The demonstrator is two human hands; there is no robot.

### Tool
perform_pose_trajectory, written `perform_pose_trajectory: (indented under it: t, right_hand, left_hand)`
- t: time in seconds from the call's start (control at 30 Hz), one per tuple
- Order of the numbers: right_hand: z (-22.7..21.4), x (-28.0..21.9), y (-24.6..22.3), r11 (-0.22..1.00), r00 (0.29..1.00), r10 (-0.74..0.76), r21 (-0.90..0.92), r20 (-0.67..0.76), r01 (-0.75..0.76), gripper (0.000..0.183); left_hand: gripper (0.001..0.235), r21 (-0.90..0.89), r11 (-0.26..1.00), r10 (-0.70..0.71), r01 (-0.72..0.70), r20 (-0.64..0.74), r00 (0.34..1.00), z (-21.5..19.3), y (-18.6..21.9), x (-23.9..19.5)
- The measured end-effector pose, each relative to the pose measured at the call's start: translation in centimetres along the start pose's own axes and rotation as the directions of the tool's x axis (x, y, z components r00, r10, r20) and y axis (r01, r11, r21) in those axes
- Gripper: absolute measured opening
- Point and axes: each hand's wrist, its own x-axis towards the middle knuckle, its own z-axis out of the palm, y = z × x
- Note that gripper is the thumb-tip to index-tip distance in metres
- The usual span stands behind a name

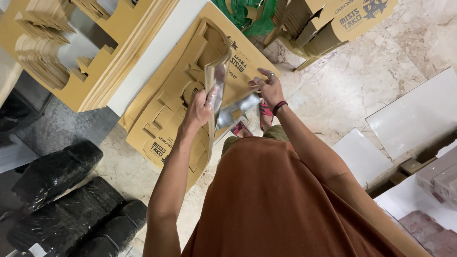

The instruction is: Folding flat cardboard sheets into box inserts and stacking them in a factory setting.

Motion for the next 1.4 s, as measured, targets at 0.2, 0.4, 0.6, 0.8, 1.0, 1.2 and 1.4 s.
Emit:
perform_pose_trajectory:
  t: [0.2, 0.4, 0.6, 0.8, 1.0, 1.2, 1.4]
  right_hand:
    - [-0.9, 3.9, 2.8, 0.999, 0.997, -0.040, -0.012, -0.071, 0.040, 0.032]
    - [1.9, 1.0, -2.6, 0.985, 0.996, -0.035, -0.163, 0.077, 0.047, 0.024]
    - [5.2, -2.9, -5.8, 0.968, 0.979, -0.124, -0.195, 0.162, 0.155, 0.032]
    - [7.1, -11.3, -6.6, 0.695, 0.710, -0.678, -0.148, 0.190, 0.703, 0.020]
    - [10.0, -6.2, -8.3, 0.578, 0.841, -0.204, -0.632, 0.501, 0.517, 0.031]
    - [11.1, 5.3, -8.7, 0.359, 0.729, -0.256, -0.638, 0.634, 0.681, 0.084]
    - [11.4, -3.1, -13.5, 0.554, 0.653, -0.714, -0.366, 0.252, 0.747, 0.048]
  left_hand:
    - [0.060, 0.041, 0.996, 0.084, -0.078, -0.176, 0.981, -1.8, -3.9, -1.4]
    - [0.059, 0.062, 0.992, 0.128, -0.114, -0.312, 0.941, -4.0, -2.6, -5.4]
    - [0.049, 0.054, 0.998, 0.014, 0.013, -0.472, 0.882, -7.3, -3.9, -8.9]
    - [0.050, 0.167, 0.980, 0.197, -0.113, -0.687, 0.699, -8.0, -10.2, -8.8]
    - [0.044, 0.289, 0.943, 0.328, -0.166, -0.712, 0.621, -9.7, -12.1, -9.9]
    - [0.037, 0.267, 0.882, 0.452, -0.387, -0.709, 0.541, -12.2, -6.6, -12.9]
    - [0.048, 0.377, 0.863, 0.500, -0.337, -0.736, 0.456, -13.2, -4.5, -14.1]
